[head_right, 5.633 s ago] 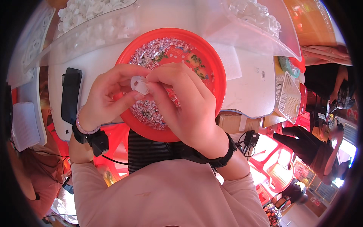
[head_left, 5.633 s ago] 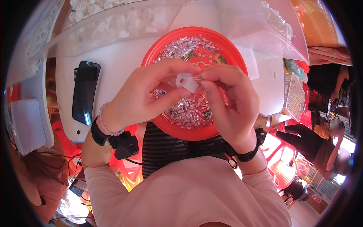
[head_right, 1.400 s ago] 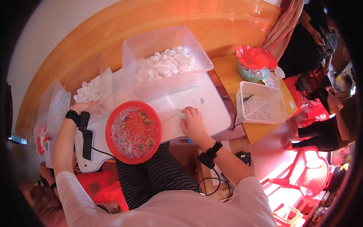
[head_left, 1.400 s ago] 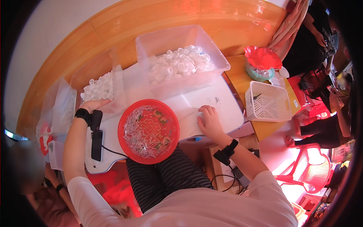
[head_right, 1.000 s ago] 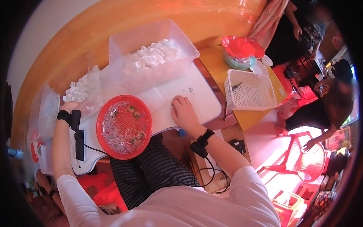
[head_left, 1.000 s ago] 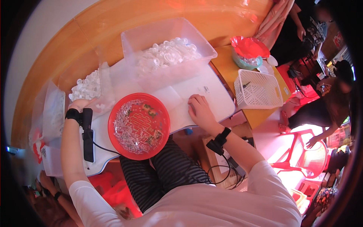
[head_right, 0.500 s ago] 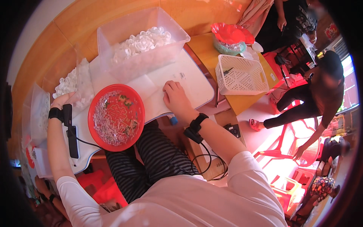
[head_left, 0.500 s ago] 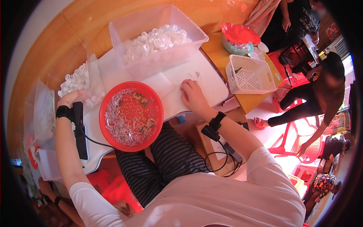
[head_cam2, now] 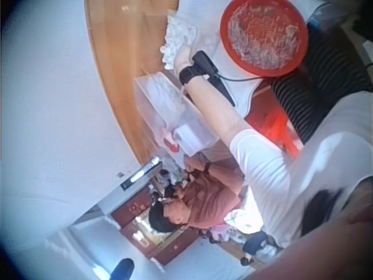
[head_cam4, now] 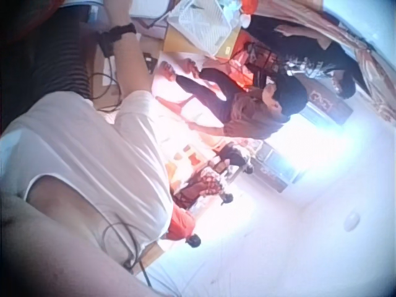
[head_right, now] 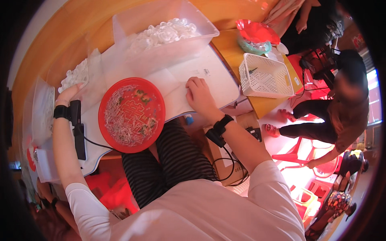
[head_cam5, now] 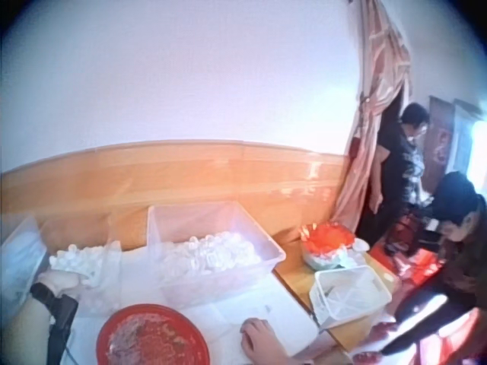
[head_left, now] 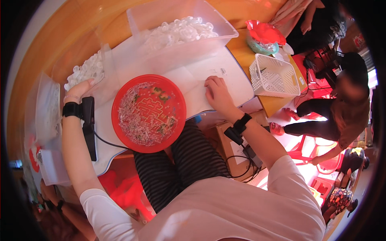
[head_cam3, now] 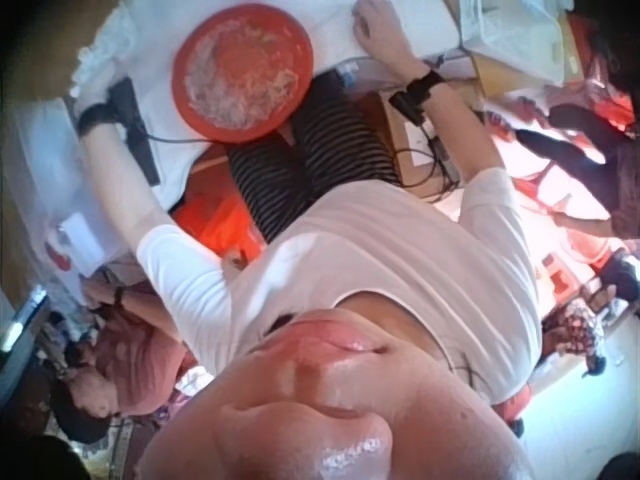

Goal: Assembling small white plastic components by hand.

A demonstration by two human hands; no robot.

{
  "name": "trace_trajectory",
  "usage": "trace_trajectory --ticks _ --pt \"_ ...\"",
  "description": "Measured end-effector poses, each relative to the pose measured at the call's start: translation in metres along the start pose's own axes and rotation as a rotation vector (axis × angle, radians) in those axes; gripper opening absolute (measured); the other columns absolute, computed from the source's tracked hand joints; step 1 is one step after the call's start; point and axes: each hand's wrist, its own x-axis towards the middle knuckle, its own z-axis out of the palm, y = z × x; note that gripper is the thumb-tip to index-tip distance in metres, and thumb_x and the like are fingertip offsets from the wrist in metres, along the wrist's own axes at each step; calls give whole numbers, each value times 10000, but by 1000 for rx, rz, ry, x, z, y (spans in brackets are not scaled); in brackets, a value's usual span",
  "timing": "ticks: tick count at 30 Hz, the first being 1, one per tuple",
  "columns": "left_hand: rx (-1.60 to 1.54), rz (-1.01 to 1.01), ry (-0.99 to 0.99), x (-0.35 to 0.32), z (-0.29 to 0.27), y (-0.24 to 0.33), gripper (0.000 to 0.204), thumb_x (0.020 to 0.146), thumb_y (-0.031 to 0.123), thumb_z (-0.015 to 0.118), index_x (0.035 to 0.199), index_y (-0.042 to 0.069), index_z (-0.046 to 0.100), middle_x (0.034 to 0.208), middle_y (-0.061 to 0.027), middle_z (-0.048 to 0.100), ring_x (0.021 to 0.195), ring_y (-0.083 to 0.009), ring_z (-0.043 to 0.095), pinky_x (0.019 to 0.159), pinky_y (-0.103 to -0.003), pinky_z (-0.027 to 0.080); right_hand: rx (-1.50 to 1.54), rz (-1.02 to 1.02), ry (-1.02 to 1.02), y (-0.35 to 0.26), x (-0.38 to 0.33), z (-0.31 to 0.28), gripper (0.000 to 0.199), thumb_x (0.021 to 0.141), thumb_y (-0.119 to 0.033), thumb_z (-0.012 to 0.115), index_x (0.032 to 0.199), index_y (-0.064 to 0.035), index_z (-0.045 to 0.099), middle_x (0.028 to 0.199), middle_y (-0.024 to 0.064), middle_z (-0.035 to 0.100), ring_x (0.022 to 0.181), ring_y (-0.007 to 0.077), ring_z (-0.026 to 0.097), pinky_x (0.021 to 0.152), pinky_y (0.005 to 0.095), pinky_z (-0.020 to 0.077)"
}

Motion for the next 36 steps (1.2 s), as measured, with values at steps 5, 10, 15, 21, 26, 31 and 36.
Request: trace_trajectory --ticks 5,10,15,21,26,31,36 --pt "542 378 130 7 -4 4 458 902 331 521 1202 -15 518 1131 -157 610 1050 -273 568 919 -321 414 -19 -28 -2 -4 2 1 198 713 45 550 898 -20 519 990 123 529 925 329 494 821 399 421" --pt "285 570 527 -30 2 36 457 926 365 494 1166 -23 518 1015 -177 631 945 -262 610 834 -333 447 -36 5 -36 -3 0 2 210 711 54 548 904 -24 517 1004 120 531 946 325 486 827 392 420" --pt "143 673 628 -101 22 36 413 926 323 532 1143 -28 537 958 -141 628 901 -203 605 814 -311 450 -48 20 -47 -7 1 -4 216 715 55 549 913 -25 521 1016 123 532 950 328 485 836 386 419" --pt "-54 651 231 -176 86 -44 238 920 182 541 1071 -3 547 820 -34 615 711 -75 524 655 -238 441 -37 27 -82 -3 4 -5 221 737 33 559 948 -30 533 1035 127 538 975 314 497 844 368 422" --pt "-87 483 103 -187 121 -70 254 911 179 559 1063 -24 542 846 -97 631 728 -137 578 676 -277 465 223 258 -310 -50 41 -18 206 836 -83 585 1024 -21 530 943 139 587 872 300 573 753 362 466" --pt "-287 480 347 -180 142 -96 259 921 183 554 1077 -24 534 855 -71 615 699 -129 563 637 -276 468 89 430 -632 -92 63 8 329 894 -219 576 1096 19 472 768 194 620 635 323 598 645 390 492" --pt "-595 401 270 -199 148 -95 180 945 159 509 1070 34 543 826 13 544 619 -24 451 501 -175 367 410 599 -553 -76 40 24 318 919 -169 526 1149 26 425 835 175 638 588 210 606 484 324 475"
